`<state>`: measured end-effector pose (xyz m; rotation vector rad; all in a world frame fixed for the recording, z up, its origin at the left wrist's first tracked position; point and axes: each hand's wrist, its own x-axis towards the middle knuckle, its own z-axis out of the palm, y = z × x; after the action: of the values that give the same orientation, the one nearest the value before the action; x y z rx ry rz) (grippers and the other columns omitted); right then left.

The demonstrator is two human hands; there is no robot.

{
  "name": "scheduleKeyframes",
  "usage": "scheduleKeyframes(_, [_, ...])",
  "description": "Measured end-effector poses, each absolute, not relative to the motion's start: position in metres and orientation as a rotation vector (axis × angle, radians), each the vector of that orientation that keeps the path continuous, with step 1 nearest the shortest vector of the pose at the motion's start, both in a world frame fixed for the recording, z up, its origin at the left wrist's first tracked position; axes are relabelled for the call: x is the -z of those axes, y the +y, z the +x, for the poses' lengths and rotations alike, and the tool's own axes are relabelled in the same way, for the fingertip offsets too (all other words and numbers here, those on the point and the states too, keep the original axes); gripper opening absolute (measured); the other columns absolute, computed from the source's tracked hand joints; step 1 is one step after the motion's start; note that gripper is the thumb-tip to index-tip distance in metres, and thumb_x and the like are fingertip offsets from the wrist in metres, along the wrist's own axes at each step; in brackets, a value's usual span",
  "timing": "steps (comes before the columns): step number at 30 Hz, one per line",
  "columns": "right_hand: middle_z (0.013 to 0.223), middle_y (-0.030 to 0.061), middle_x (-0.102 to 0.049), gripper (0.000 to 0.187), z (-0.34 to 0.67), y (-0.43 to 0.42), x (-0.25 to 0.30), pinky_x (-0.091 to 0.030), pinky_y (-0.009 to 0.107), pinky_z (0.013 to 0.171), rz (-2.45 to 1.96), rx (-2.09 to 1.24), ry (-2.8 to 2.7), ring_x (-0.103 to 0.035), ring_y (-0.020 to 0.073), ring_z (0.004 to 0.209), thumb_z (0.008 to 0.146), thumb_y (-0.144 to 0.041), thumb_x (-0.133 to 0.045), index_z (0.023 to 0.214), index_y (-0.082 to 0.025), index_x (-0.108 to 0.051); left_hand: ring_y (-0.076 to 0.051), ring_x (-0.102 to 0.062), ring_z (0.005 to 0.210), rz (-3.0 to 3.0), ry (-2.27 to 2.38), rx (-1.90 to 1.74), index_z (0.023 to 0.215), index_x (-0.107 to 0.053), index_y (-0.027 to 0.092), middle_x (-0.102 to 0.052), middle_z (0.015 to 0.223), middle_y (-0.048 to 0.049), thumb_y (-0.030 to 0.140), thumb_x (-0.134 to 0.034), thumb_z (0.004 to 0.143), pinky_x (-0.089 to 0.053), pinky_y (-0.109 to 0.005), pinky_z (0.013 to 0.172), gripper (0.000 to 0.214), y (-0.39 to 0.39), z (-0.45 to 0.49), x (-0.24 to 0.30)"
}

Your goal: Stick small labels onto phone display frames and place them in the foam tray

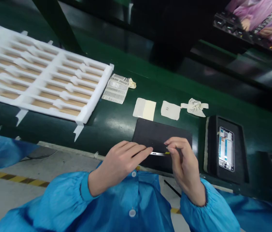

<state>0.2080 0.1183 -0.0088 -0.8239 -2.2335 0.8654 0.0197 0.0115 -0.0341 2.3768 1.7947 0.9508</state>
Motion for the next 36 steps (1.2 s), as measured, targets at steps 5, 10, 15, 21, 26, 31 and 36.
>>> scheduleKeyframes(5, [0.085, 0.0012, -0.066, 0.011, 0.203, 0.118, 0.009, -0.054, 0.025, 0.070, -0.904, -0.913, -1.933, -0.067, 0.0132, 0.081, 0.094, -0.010, -0.055, 0.092, -0.019, -0.059, -0.019, -0.066, 0.091, 2.354, 1.817, -0.960, 0.120, -0.061, 0.012, -0.071, 0.104, -0.0056, 0.004, -0.042, 0.098, -0.053, -0.033, 0.076, 0.031, 0.010, 0.021, 0.037])
scheduleKeyframes(10, [0.082, 0.0018, -0.072, 0.016, 0.198, 0.129, 0.008, -0.053, 0.022, 0.053, -0.998, -0.999, -1.649, -0.066, 0.0119, 0.061, 0.084, -0.014, -0.072, 0.085, -0.018, -0.057, -0.018, -0.067, 0.089, 2.383, 1.818, -0.960, 0.121, -0.061, 0.013, -0.071, 0.103, -0.0053, 0.002, -0.042, 0.097, -0.053, -0.033, 0.072, 0.033, 0.009, 0.021, 0.040])
scheduleKeyframes(15, [0.079, 0.0004, -0.073, 0.024, 0.205, 0.121, 0.011, -0.061, 0.037, 0.081, -0.893, -0.853, -1.765, -0.073, 0.0184, 0.076, 0.078, -0.006, -0.076, 0.092, -0.018, -0.060, -0.019, -0.066, 0.090, 2.390, 1.826, -0.938, 0.122, -0.061, 0.013, -0.071, 0.104, -0.0056, 0.004, -0.044, 0.097, -0.053, -0.033, 0.073, 0.031, 0.011, 0.021, 0.040])
scheduleKeyframes(21, [0.086, 0.0011, -0.073, 0.030, 0.207, 0.110, 0.024, -0.051, 0.054, 0.100, -0.647, -0.705, -1.972, -0.072, 0.0184, 0.078, 0.079, 0.004, -0.069, 0.099, -0.016, -0.061, -0.019, -0.066, 0.091, 2.381, 1.835, -0.919, 0.122, -0.061, 0.012, -0.071, 0.106, -0.0052, 0.006, -0.045, 0.097, -0.052, -0.033, 0.074, 0.030, 0.012, 0.022, 0.040])
scheduleKeyframes(26, [0.088, 0.0030, -0.074, 0.031, 0.203, 0.109, 0.029, -0.053, 0.053, 0.097, -0.567, -0.536, -2.105, -0.071, 0.0173, 0.080, 0.079, 0.005, -0.070, 0.100, -0.018, -0.062, -0.019, -0.066, 0.090, 2.391, 1.843, -0.932, 0.120, -0.061, 0.012, -0.071, 0.104, -0.0048, 0.007, -0.047, 0.097, -0.053, -0.033, 0.073, 0.027, 0.010, 0.022, 0.041])
scheduleKeyframes(31, [0.090, 0.0048, -0.076, 0.030, 0.205, 0.108, 0.026, -0.055, 0.049, 0.095, -0.502, -0.443, -2.228, -0.070, 0.0174, 0.080, 0.080, 0.002, -0.071, 0.101, -0.018, -0.063, -0.018, -0.067, 0.090, 2.387, 1.833, -0.975, 0.119, -0.062, 0.011, -0.072, 0.103, -0.0048, 0.009, -0.047, 0.098, -0.053, -0.033, 0.073, 0.026, 0.010, 0.022, 0.040])
scheduleKeyframes(36, [0.095, 0.0028, -0.076, 0.033, 0.211, 0.110, 0.026, -0.055, 0.047, 0.097, -0.444, -0.436, -2.382, -0.072, 0.0169, 0.082, 0.082, 0.001, -0.068, 0.106, -0.020, -0.063, -0.019, -0.067, 0.092, 2.375, 1.822, -0.964, 0.120, -0.061, 0.012, -0.072, 0.105, -0.0057, 0.010, -0.047, 0.098, -0.054, -0.033, 0.076, 0.026, 0.009, 0.022, 0.040])
